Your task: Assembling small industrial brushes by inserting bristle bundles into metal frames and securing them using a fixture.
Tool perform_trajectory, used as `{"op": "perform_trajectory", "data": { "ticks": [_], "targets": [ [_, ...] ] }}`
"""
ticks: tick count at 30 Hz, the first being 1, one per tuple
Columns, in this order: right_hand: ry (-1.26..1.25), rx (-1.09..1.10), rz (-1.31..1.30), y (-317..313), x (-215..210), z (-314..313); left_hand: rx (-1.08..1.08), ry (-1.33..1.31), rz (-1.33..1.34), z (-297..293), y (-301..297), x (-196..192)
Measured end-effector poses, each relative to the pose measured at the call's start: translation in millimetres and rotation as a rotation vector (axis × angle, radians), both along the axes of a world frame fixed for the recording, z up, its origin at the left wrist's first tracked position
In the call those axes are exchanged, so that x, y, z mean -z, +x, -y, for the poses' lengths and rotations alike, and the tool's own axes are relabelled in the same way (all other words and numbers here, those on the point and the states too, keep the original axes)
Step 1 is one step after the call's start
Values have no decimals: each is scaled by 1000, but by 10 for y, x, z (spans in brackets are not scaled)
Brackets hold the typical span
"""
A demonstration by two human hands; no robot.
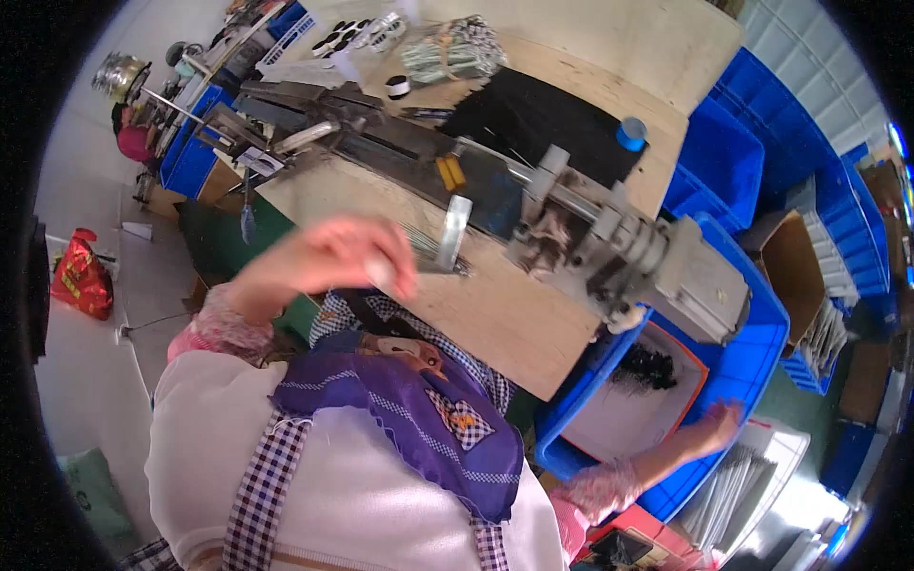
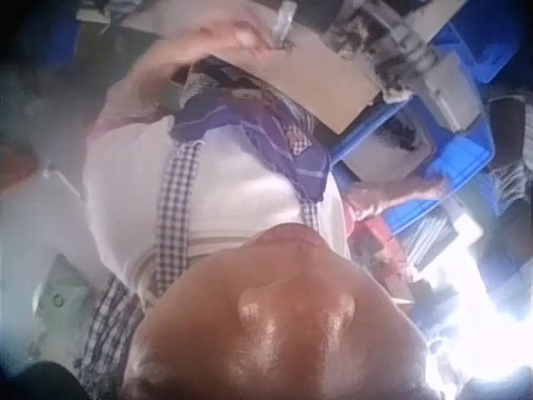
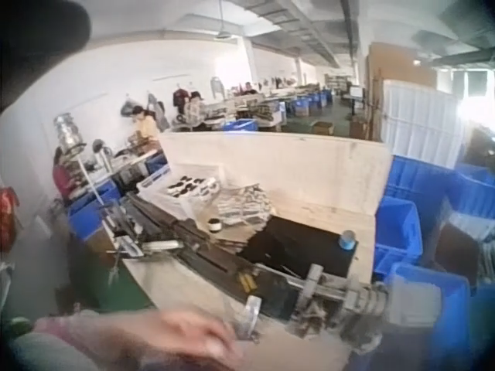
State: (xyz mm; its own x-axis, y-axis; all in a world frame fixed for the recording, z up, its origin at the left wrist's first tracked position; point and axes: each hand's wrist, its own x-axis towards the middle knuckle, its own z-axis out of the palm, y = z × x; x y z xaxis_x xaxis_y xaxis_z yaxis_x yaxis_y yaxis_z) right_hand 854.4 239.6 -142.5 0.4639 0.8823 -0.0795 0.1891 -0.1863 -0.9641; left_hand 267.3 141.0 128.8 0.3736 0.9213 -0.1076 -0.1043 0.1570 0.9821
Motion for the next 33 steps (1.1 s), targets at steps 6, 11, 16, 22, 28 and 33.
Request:
{"op": "perform_trajectory", "data": {
  "ticks": [6, 11, 16, 22, 28, 33],
  "targets": [
    [494, -114, 122, -3003, -3137, -313, -616, 457, -17, 199, -1126, -193],
    [1024, -1645, 794, -5510, -3002, -1572, -637, 88, 351, 425, -1085, 466],
    [868, -1862, 1360, -7174, -1900, -2088, -461, 50, 443, 834, -1231, 768],
    [543, -1893, 1514, -7710, -1457, -2378, -523, -45, 545, 981, -1579, 887],
    [898, -1644, 988, -7617, -2335, -1900, -503, 126, 479, 816, -1765, 754],
    [68, -1624, -347, -7250, -3233, -801, -756, 286, 528, 547, -1753, 421]
  ]
}}
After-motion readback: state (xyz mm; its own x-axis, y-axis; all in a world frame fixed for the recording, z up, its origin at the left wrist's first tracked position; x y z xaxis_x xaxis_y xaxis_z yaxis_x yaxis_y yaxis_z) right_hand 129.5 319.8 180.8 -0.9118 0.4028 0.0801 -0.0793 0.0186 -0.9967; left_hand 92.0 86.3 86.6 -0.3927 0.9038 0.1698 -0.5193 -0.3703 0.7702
